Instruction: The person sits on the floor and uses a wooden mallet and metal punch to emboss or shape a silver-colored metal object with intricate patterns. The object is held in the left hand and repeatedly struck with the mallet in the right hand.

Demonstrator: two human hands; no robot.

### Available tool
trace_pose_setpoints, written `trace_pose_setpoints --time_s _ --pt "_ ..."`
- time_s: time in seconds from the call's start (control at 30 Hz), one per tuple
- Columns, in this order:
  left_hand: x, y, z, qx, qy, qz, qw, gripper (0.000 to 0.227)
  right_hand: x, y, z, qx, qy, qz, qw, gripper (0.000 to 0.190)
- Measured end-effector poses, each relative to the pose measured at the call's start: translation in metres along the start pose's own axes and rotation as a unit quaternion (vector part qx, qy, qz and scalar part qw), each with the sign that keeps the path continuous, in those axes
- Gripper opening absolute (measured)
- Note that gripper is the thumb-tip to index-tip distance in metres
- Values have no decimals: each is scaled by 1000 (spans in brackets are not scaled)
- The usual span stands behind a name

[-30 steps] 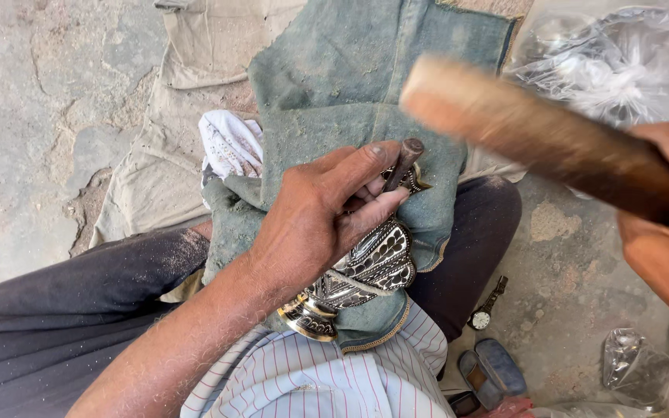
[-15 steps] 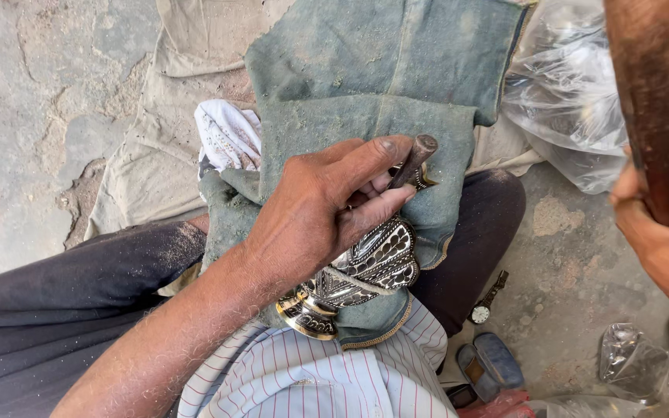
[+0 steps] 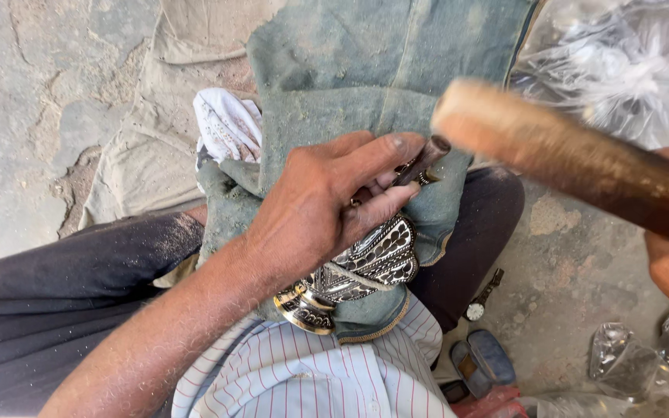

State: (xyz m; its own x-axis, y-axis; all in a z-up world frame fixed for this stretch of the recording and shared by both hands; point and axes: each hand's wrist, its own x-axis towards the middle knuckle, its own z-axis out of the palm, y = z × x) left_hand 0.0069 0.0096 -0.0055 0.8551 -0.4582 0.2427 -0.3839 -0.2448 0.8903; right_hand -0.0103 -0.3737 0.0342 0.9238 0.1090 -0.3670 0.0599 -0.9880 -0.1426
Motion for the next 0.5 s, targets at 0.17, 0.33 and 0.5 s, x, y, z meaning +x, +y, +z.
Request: trace_pose_setpoints --time_s 0.17,0.33,0.5 --pt "-1 1 6 -49 72 -86 992 24 13 -5 -11 3 28 -8 1000 17" --pt "-5 1 5 -64 93 -114 987 27 20 -6 -17 5 49 -25 998 17" --pt "-6 3 10 -48 112 -157 980 27 29 9 -16 22 70 -42 996 17"
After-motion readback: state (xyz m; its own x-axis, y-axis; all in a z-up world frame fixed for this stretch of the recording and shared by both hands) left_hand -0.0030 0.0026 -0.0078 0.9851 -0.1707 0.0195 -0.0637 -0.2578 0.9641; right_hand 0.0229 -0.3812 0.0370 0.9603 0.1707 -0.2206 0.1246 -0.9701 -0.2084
